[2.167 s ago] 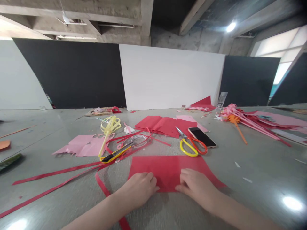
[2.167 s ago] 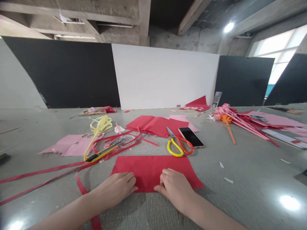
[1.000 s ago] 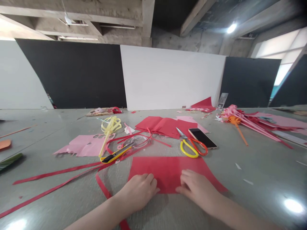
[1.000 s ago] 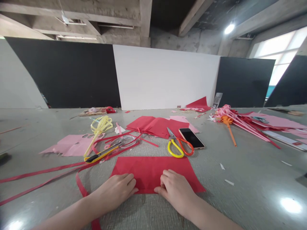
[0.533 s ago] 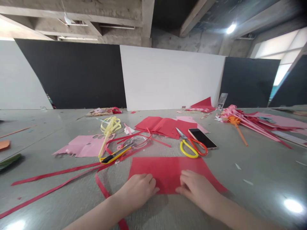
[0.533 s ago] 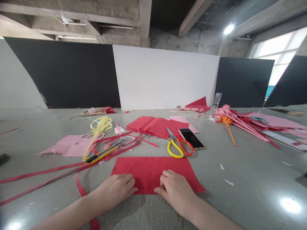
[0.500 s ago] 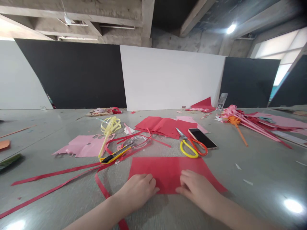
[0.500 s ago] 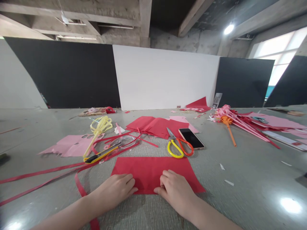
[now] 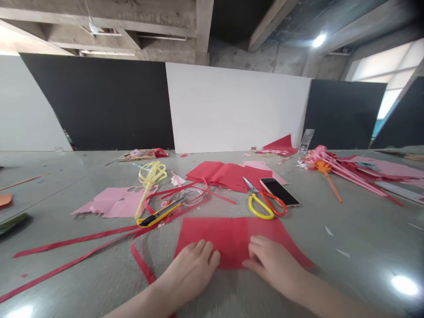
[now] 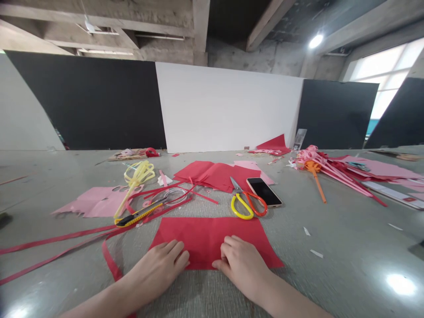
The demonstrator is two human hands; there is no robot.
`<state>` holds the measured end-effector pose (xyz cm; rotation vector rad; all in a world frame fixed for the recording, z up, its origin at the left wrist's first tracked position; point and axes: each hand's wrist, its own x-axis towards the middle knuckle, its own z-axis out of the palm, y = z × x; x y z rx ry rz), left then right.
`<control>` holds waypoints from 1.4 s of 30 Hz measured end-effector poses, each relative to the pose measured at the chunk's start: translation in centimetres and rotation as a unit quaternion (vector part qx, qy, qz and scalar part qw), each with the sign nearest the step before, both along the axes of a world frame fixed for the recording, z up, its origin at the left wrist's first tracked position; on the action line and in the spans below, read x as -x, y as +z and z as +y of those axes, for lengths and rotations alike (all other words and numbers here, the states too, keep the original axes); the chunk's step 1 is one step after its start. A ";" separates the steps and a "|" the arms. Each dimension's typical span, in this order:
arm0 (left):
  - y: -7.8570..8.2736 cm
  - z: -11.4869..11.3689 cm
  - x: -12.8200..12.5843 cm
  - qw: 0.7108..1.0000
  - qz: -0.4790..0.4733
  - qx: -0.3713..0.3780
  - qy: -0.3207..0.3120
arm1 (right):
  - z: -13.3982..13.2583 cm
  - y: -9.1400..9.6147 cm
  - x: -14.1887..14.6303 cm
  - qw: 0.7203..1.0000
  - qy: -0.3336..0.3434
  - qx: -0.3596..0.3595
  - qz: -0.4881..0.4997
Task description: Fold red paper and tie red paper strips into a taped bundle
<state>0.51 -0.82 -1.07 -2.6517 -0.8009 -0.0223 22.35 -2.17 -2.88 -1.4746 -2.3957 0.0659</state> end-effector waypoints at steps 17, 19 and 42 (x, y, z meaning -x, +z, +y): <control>-1.2 -1.3 -0.4 0.984 0.012 0.169 -0.061 | -0.1 0.2 0.1 1.000 -0.009 -0.012 0.008; -1.2 -1.4 -0.4 0.983 0.012 0.174 -0.062 | -0.2 0.3 0.2 1.000 -0.011 -0.011 0.006; -1.9 -1.6 -0.4 0.980 -0.024 0.197 -0.031 | -0.3 1.3 -0.2 0.999 0.008 0.040 0.035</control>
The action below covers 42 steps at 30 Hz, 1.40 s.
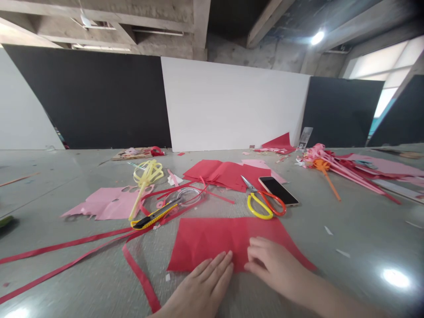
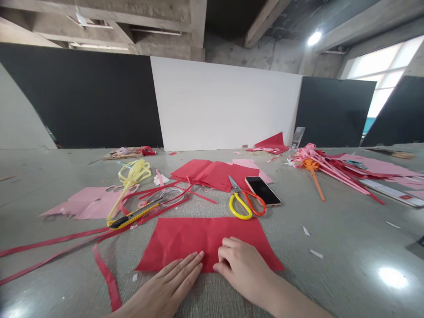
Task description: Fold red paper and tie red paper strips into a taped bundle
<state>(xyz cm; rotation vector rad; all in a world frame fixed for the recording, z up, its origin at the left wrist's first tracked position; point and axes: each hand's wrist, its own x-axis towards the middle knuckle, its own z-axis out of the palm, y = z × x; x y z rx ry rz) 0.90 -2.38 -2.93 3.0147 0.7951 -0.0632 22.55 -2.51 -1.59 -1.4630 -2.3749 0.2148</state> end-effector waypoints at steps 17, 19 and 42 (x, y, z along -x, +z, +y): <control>0.0 0.1 0.0 1.000 -0.006 -0.021 -0.010 | 0.0 0.8 -0.3 0.997 0.008 0.066 0.032; -0.2 0.1 0.0 1.000 -0.006 -0.026 -0.010 | 0.0 0.8 -0.2 0.998 0.008 0.061 0.030; -0.1 0.1 0.1 1.000 -0.018 -0.017 -0.010 | -0.6 -0.1 0.4 0.995 -0.001 -0.079 -0.061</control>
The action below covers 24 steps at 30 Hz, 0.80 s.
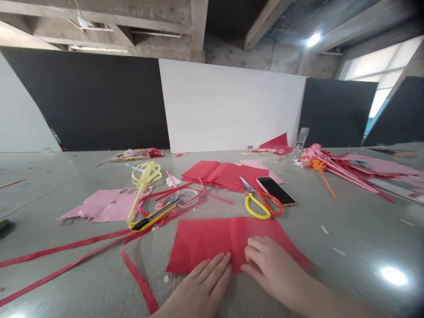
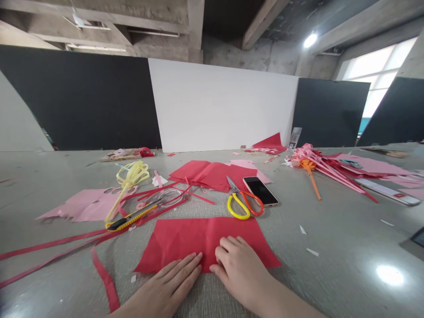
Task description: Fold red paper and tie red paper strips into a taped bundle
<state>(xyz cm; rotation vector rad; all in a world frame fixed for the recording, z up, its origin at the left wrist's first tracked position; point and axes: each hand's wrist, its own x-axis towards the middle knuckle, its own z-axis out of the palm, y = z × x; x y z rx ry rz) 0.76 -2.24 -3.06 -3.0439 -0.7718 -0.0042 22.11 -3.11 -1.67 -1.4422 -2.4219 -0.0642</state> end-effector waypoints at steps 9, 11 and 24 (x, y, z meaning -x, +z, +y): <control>1.5 -0.4 -0.6 0.997 0.068 0.045 0.017 | 0.3 -1.1 0.3 1.000 -0.012 -0.001 0.008; 1.6 -0.4 -0.7 0.996 0.075 0.046 0.017 | 0.5 -1.0 0.1 0.999 -0.011 0.023 0.034; 1.4 -0.1 -0.7 0.995 0.065 0.071 0.022 | 0.6 -0.8 -0.1 0.997 -0.021 0.049 0.062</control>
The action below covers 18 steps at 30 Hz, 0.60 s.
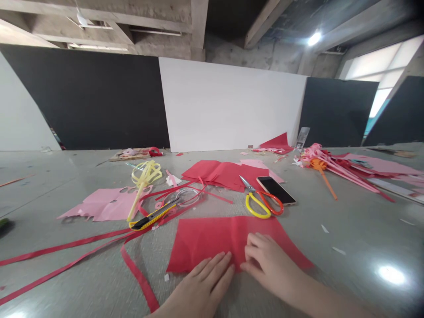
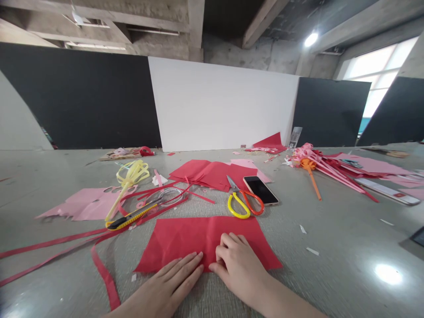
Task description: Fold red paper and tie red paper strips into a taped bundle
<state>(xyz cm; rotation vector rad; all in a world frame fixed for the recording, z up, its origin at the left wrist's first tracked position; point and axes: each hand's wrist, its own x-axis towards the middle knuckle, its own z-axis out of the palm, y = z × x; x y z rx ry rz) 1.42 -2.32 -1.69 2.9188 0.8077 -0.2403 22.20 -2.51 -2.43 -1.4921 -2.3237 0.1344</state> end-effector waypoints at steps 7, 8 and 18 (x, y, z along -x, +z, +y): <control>0.7 -0.1 0.0 1.000 -0.006 0.028 0.006 | 0.0 -0.1 0.0 1.000 -0.006 -0.009 -0.014; 0.7 -0.2 0.0 0.999 -0.008 0.032 0.008 | 0.0 -0.2 0.0 1.000 -0.006 -0.009 -0.013; 0.6 0.0 0.2 0.997 -0.049 0.057 0.018 | 0.0 0.1 0.1 1.000 -0.010 -0.010 -0.022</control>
